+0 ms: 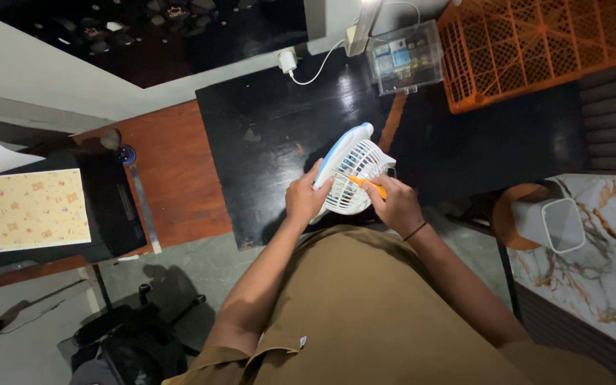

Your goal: The person removes the blade assembly from a white desk fan by hand, then uses a screwdriver to unscrew and open the front grille of a blue desk fan on the table, working on the fans one after another.

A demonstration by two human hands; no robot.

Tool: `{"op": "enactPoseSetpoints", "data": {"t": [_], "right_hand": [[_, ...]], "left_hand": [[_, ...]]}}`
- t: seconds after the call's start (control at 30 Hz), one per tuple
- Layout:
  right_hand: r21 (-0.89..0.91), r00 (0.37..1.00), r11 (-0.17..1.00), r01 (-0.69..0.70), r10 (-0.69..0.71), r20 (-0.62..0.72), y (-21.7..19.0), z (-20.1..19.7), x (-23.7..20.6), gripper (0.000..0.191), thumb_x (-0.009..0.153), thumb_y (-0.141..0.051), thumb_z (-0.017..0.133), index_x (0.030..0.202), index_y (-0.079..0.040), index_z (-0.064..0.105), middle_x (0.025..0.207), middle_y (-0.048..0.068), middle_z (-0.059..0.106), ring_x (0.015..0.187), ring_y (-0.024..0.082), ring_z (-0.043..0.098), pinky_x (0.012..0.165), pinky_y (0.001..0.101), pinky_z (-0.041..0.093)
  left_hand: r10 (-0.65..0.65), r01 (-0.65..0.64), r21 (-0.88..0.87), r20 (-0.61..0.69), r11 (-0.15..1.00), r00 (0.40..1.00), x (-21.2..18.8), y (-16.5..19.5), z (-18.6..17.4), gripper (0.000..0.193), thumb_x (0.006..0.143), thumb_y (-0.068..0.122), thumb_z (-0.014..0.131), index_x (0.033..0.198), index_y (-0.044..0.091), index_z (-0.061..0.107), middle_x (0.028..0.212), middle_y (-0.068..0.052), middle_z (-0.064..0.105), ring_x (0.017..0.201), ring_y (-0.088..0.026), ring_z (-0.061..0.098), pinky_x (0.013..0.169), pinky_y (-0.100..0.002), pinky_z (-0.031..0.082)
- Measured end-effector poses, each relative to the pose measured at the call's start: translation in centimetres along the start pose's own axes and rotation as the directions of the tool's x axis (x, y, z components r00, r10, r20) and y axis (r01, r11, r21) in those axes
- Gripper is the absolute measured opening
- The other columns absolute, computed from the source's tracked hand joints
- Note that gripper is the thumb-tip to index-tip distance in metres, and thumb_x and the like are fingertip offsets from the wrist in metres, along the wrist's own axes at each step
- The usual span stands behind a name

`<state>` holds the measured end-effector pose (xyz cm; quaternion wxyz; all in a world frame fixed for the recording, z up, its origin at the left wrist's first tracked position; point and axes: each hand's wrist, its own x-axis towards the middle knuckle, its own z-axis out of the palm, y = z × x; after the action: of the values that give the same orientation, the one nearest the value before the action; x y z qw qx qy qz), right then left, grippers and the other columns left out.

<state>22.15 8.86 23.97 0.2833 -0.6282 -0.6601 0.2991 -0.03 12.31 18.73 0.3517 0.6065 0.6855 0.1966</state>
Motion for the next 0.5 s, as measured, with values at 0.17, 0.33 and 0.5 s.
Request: {"op": "enactPoseSetpoints", "data": {"t": [0.17,0.33,0.5], "right_hand": [[0.068,0.999,0.997,0.029,-0.027,-0.025,-0.2,0.2,0.4,0.036,0.083,-0.027,0.082,0.103,-0.002,0.065,0.095,0.017,0.072,0.084,0.033,0.074,0.069,0.0391,0.059],[-0.135,0.993,0.985,0.108,-0.114,-0.037,0.6,0.5,0.6,0.027,0.088,-0.029,0.082,0.098,-0.007,0.07,0.089,0.016,0.07,0.079,0.035,0.071,0.067,0.0421,0.057],[-0.115,0.999,0.992,0.051,-0.053,-0.009,1.0,0.7,0.9,0.02,0.096,-0.029,0.075,0.096,-0.009,0.072,0.087,0.014,0.071,0.078,0.034,0.071,0.067,0.0422,0.056]], "left_hand": [[-0.028,0.028,-0.021,0.016,0.999,0.999,0.5,0.1,-0.2,0.058,0.084,0.044,0.074,0.138,0.026,0.066,0.084,-0.014,0.076,0.076,-0.032,0.075,0.072,-0.043,0.058],[0.016,-0.016,0.019,0.005,1.0,1.0,1.0,-0.3,-0.3,0.057,0.085,0.044,0.074,0.139,0.026,0.065,0.089,-0.015,0.077,0.08,-0.035,0.074,0.072,-0.045,0.058],[0.057,-0.057,0.007,0.014,0.998,0.998,1.2,-0.6,-0.2,0.058,0.085,0.044,0.073,0.14,0.027,0.064,0.094,-0.015,0.077,0.082,-0.036,0.074,0.074,-0.046,0.059]]}}
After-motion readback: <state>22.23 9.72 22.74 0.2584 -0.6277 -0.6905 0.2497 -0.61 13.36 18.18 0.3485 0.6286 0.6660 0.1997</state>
